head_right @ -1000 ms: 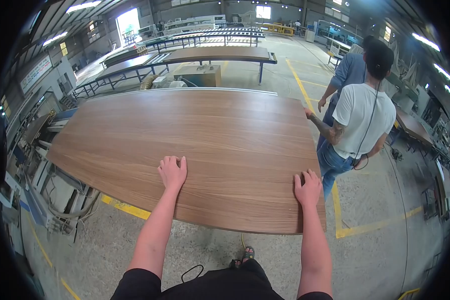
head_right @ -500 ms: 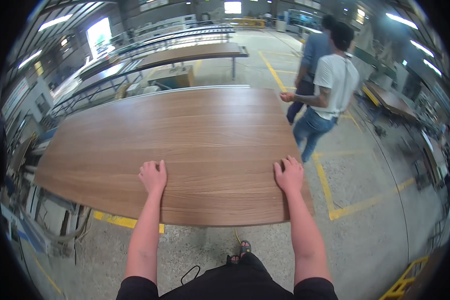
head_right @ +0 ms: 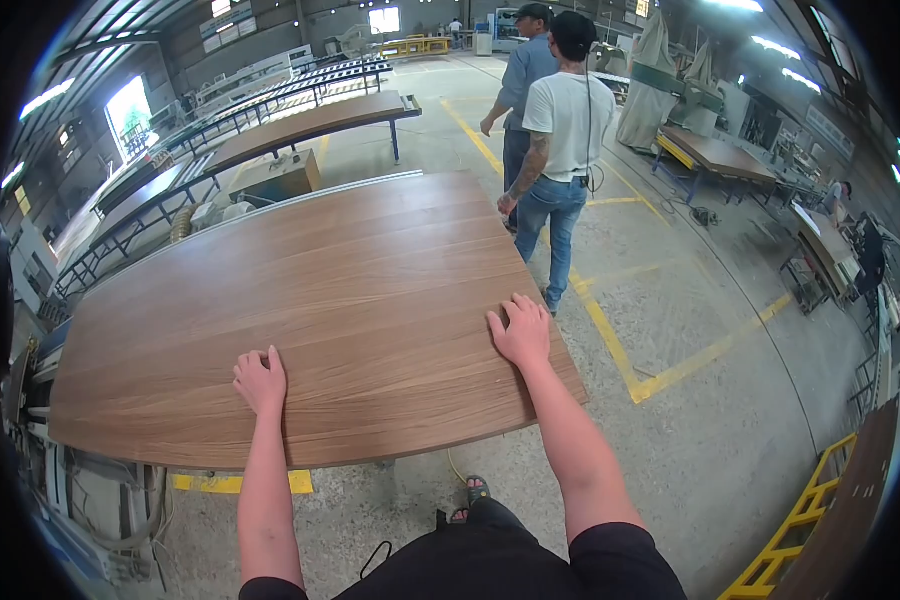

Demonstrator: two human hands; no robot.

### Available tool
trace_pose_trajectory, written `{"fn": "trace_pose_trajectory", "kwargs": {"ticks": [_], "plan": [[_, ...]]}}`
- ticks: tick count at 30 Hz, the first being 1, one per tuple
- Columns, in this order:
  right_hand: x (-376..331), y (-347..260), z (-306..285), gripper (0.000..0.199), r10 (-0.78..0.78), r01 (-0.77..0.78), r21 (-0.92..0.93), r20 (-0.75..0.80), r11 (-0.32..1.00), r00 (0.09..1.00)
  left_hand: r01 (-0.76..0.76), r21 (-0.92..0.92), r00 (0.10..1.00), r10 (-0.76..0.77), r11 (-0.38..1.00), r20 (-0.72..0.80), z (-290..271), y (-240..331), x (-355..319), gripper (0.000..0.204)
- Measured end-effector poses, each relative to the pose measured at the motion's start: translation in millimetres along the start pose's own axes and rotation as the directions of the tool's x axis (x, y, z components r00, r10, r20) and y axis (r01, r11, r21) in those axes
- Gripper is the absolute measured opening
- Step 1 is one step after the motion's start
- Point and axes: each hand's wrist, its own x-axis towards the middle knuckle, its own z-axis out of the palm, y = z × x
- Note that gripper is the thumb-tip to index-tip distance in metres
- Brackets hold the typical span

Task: Moving a large wooden table top onto a support frame within a factory setting.

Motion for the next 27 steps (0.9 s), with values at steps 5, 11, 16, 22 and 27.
{"fn": "trace_pose_trajectory", "kwargs": {"ticks": [5, 11, 16, 22, 27], "plan": [[-0.4, -2.3, -1.5, 0.044, 0.012, -0.012, 0.003, 0.025, 1.000, 1.000, -0.002, 0.015, 1.000, 0.003, 1.000, -0.015, 1.3, -2.0, 0.3, 0.032], [0.4, -3.3, -2.1, 0.044, 0.022, -0.021, -0.010, 0.037, 1.000, 0.999, -0.007, 0.013, 1.000, 0.007, 1.000, -0.022, 1.8, -1.7, 0.3, 0.032], [0.8, -4.8, -3.0, 0.043, 0.015, -0.015, 0.008, 0.033, 1.000, 0.999, 0.003, 0.010, 1.000, -0.003, 1.000, -0.023, 1.7, -2.8, 0.9, 0.031], [0.3, -4.1, -1.8, 0.042, 0.012, -0.012, 0.006, 0.024, 1.000, 1.000, -0.010, -0.006, 1.000, 0.010, 1.000, -0.026, 1.7, -2.2, -0.1, 0.033], [0.9, -2.9, -1.7, 0.042, 0.005, -0.005, 0.010, 0.016, 1.000, 1.000, -0.021, -0.010, 0.999, 0.021, 1.000, -0.025, 1.7, -1.3, 0.1, 0.033]]}}
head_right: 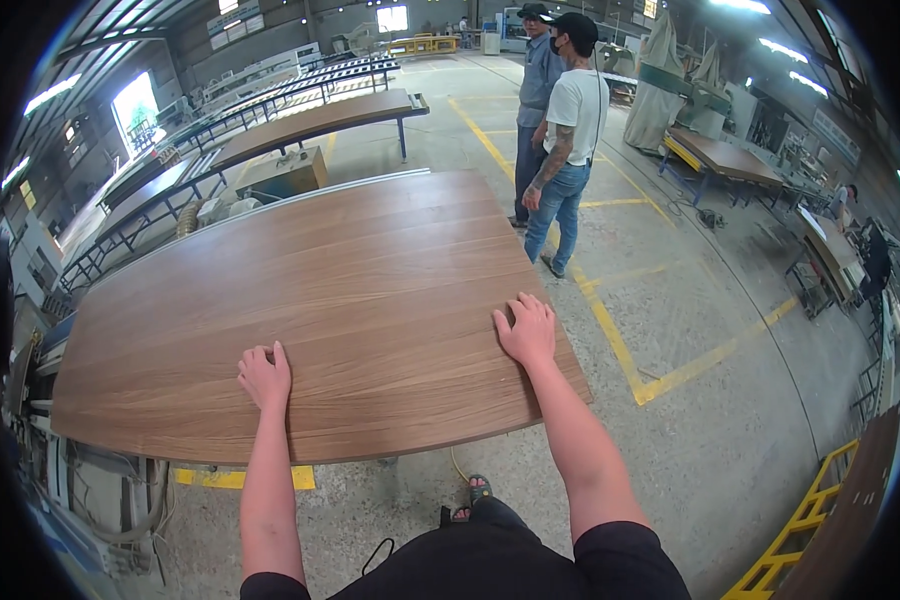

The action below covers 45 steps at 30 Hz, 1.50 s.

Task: Moving a large wooden table top onto a support frame within a factory setting.

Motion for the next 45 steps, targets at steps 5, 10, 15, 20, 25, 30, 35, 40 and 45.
{"fn": "trace_pose_trajectory", "kwargs": {"ticks": [5, 10, 15, 20, 25, 30, 35, 40, 45], "plan": [[0, -1, -1, 0.042, 0.012, -0.012, 0.003, 0.002, 1.000, 1.000, -0.002, 0.006, 1.000, 0.002, 1.000, 0.005, 0, 0, 0, 0.033], [-1, 0, 1, 0.043, -0.002, 0.002, -0.023, -0.007, 1.000, 1.000, 0.009, 0.010, 1.000, -0.009, 1.000, 0.009, 2, -2, 1, 0.034], [0, -1, 2, 0.043, -0.002, 0.001, -0.014, -0.002, 1.000, 1.000, 0.005, 0.016, 1.000, -0.005, 1.000, -0.003, 3, -6, 1, 0.034], [0, -1, 0, 0.044, 0.013, -0.012, -0.017, 0.007, 1.000, 1.000, 0.007, 0.019, 1.000, -0.007, 1.000, 0.016, 0, 0, 1, 0.034], [0, -2, -1, 0.044, 0.013, -0.012, -0.017, 0.010, 1.000, 1.000, 0.006, 0.023, 1.000, -0.006, 1.000, 0.007, 1, -2, 2, 0.034], [-1, 2, 0, 0.043, 0.011, -0.012, -0.023, -0.004, 1.000, 1.000, 0.027, 0.038, 0.999, -0.028, 0.999, 0.045, -2, 4, 2, 0.034], [-1, 0, 3, 0.043, -0.007, 0.007, -0.013, -0.009, 1.000, 1.000, 0.027, 0.035, 0.999, -0.029, 0.999, 0.045, 2, -2, 2, 0.036], [-1, 0, 3, 0.044, -0.011, 0.011, -0.021, -0.012, 1.000, 1.000, 0.022, 0.024, 0.999, -0.022, 0.999, 0.036, 3, -4, 2, 0.035], [0, 0, 3, 0.044, -0.010, 0.009, -0.023, -0.014, 1.000, 1.000, 0.019, 0.040, 0.999, -0.020, 0.999, 0.036, 2, -3, 2, 0.035]]}}
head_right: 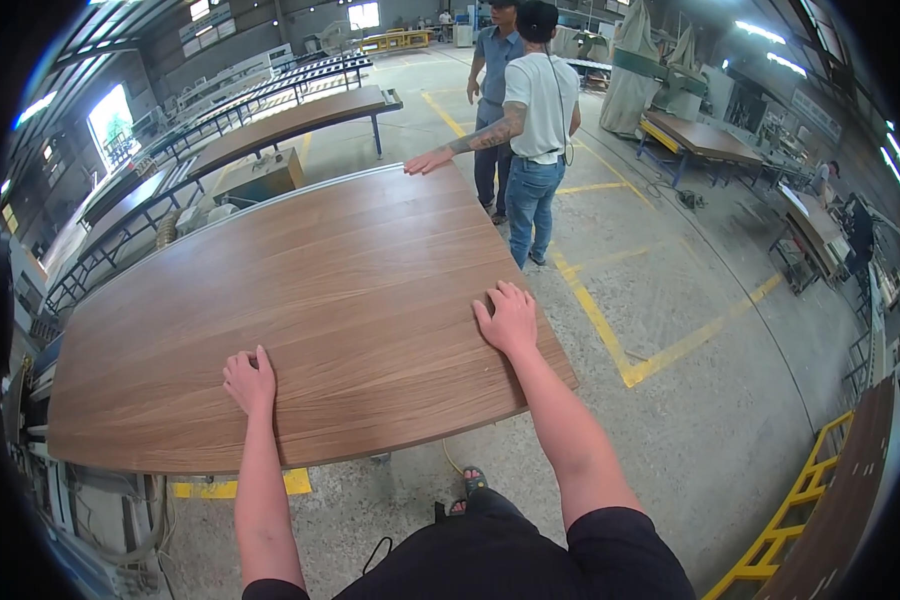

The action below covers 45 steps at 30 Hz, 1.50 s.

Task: Moving a large wooden table top onto a support frame within a factory setting.

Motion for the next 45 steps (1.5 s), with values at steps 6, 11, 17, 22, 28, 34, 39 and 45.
{"fn": "trace_pose_trajectory", "kwargs": {"ticks": [6, 11, 17, 22, 28, 34, 39, 45], "plan": [[0, 4, 0, 0.043, 0.008, -0.008, -0.022, -0.009, 1.000, 1.000, -0.011, 0.007, 1.000, 0.011, 1.000, 0.026, -5, 8, -2, 0.038], [-1, 1, 1, 0.043, 0.003, -0.003, -0.026, 0.001, 1.000, 1.000, -0.003, -0.004, 0.998, 0.003, 1.000, 0.061, -6, 4, -1, 0.039], [0, 1, -1, 0.045, 0.015, -0.015, -0.014, 0.006, 1.000, 1.000, -0.016, 0.012, 0.999, 0.016, 1.000, 0.035, 0, 1, 0, 0.039], [0, -1, -3, 0.045, 0.025, -0.024, -0.015, 0.032, 1.000, 0.999, -0.013, 0.019, 0.999, 0.013, 1.000, 0.033, 3, -2, 1, 0.039], [-1, 1, -3, 0.044, 0.021, -0.020, -0.025, 0.039, 0.999, 0.999, -0.011, 0.029, 0.999, 0.010, 1.000, 0.039, 2, 1, 1, 0.039], [-1, -1, -4, 0.044, 0.026, -0.025, -0.020, 0.047, 0.999, 0.999, -0.010, 0.032, 0.998, 0.008, 0.999, 0.069, 1, -1, 1, 0.041], [-1, -1, -5, 0.045, 0.028, -0.028, -0.016, 0.047, 0.999, 0.998, -0.021, 0.030, 0.998, 0.019, 0.999, 0.053, 1, 0, 1, 0.040], [-1, -2, -5, 0.045, 0.042, -0.041, -0.008, 0.074, 0.999, 0.996, -0.029, 0.055, 0.999, 0.027, 0.998, 0.035, 1, -1, -1, 0.041]]}}
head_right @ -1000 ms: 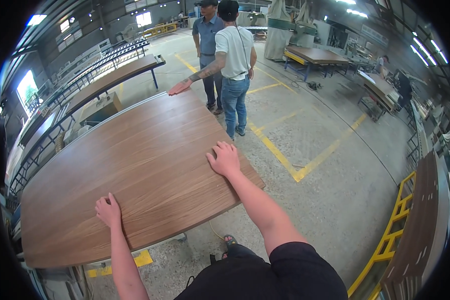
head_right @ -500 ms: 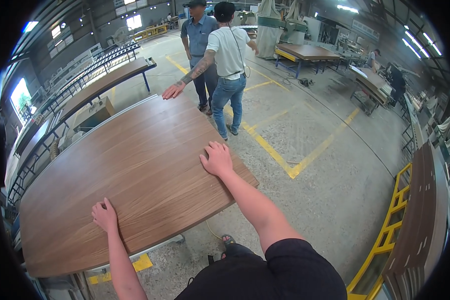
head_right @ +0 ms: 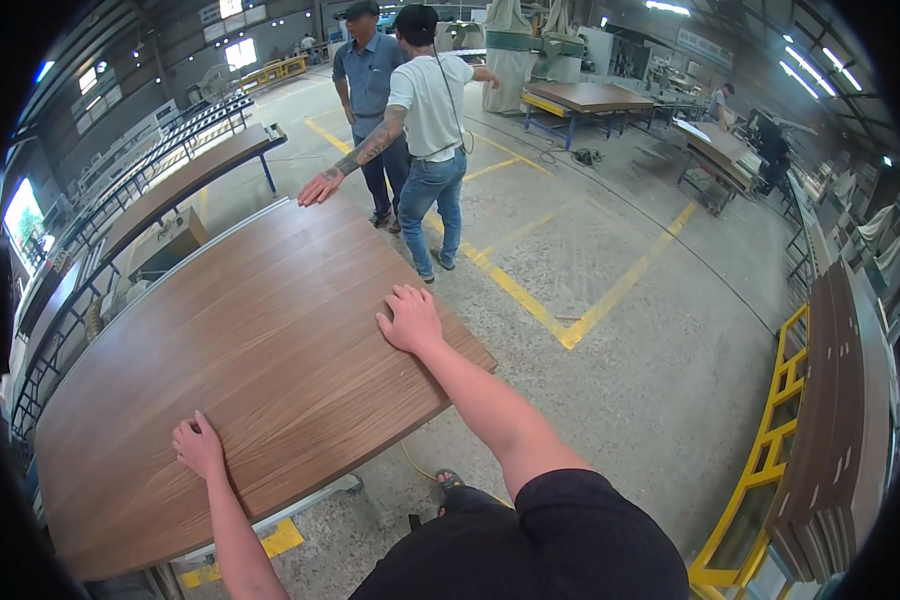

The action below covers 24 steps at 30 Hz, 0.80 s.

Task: Moving a large wooden table top onto a support frame within a factory setting.

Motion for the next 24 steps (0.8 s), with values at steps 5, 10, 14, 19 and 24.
{"fn": "trace_pose_trajectory", "kwargs": {"ticks": [5, 10, 14, 19, 24], "plan": [[-0.3, 4.5, 0.5, 0.045, 0.015, -0.015, -0.010, 0.004, 1.000, 1.000, -0.002, 0.001, 1.000, 0.002, 1.000, 0.029, 1.3, 3.6, 1.1, 0.042], [0.2, 3.1, 0.7, 0.046, 0.020, -0.020, -0.014, 0.009, 1.000, 1.000, 0.012, 0.024, 1.000, -0.012, 1.000, 0.012, 3.8, 1.0, 0.3, 0.044], [0.1, 2.1, 0.1, 0.047, 0.015, -0.014, -0.026, 0.032, 1.000, 0.999, 0.015, 0.045, 1.000, -0.016, 0.999, 0.019, 5.7, -1.2, 0.9, 0.044], [0.1, 5.0, 2.4, 0.055, 0.023, -0.023, 0.017, -0.017, 1.000, 1.000, 0.029, 0.019, 0.999, -0.030, 0.999, 0.040, 6.9, 1.1, 2.4, 0.045], [-0.5, 4.1, 2.3, 0.056, 0.038, -0.038, 0.009, 0.001, 0.999, 0.999, 0.021, 0.033, 0.998, -0.022, 0.999, 0.051, 5.9, 0.5, 1.8, 0.046]]}}
